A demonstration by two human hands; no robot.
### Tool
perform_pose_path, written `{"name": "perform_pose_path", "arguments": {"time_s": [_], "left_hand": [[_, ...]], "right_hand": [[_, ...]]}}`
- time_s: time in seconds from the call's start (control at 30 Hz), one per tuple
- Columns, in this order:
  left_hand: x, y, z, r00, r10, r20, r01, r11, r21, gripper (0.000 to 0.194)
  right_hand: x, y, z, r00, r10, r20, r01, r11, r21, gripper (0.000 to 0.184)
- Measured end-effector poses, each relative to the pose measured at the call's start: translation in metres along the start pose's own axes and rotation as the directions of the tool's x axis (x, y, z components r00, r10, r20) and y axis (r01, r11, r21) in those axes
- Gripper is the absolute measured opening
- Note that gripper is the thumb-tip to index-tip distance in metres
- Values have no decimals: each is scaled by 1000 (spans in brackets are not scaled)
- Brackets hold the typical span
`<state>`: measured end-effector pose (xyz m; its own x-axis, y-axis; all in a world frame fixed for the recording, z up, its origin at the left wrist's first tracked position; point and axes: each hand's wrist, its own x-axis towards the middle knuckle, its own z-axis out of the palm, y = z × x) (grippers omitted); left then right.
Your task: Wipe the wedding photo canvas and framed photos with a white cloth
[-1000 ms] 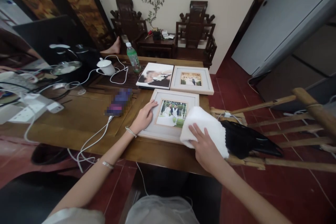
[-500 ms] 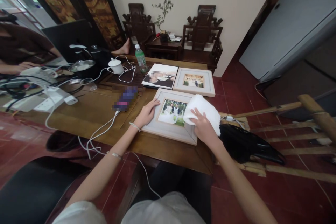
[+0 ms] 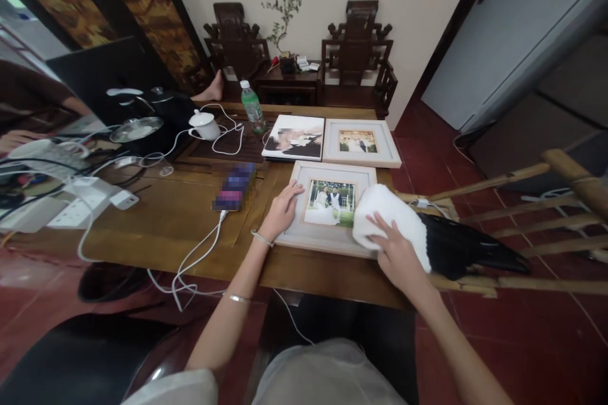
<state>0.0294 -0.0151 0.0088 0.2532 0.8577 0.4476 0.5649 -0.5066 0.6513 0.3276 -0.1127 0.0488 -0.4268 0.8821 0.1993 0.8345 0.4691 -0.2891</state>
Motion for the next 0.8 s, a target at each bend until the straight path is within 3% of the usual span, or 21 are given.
{"name": "perform_pose_path", "arguments": {"time_s": [0.17, 0.27, 0.4, 0.5, 0.57, 0.63, 0.73, 0.8], "left_hand": [[0, 3, -1, 999, -29, 19, 29, 999, -17, 35], [-2, 4, 0, 999, -33, -4, 33, 999, -17, 36], [-5, 2, 2, 1000, -10, -5, 10, 1000, -5, 37], [-7, 0, 4, 1000, 11, 28, -12, 1000, 18, 37], [-7, -1, 4, 999, 17, 29, -18, 999, 29, 38], [-7, -1, 4, 1000, 20, 16, -21, 999, 28, 38], [-7, 1, 3, 1000, 25, 3, -25, 1000, 14, 38], [-7, 1, 3, 1000, 28, -1, -28, 1000, 5, 37]], "right_hand": [[54, 22, -5, 997, 70, 11, -70, 997, -32, 56], [67, 24, -7, 995, 80, 54, -76, 994, -77, 57], [40, 7, -10, 991, 36, 128, -19, 991, -133, 54], [14, -5, -20, 980, -16, 200, 36, 994, -98, 55], [11, -8, -27, 980, -32, 194, 44, 997, -56, 57], [24, -9, -30, 997, -11, 80, 14, 999, -46, 58], [70, -13, -23, 992, -7, -129, -5, 996, -93, 58], [109, -20, -10, 988, -126, -90, 112, 982, -150, 59]]}}
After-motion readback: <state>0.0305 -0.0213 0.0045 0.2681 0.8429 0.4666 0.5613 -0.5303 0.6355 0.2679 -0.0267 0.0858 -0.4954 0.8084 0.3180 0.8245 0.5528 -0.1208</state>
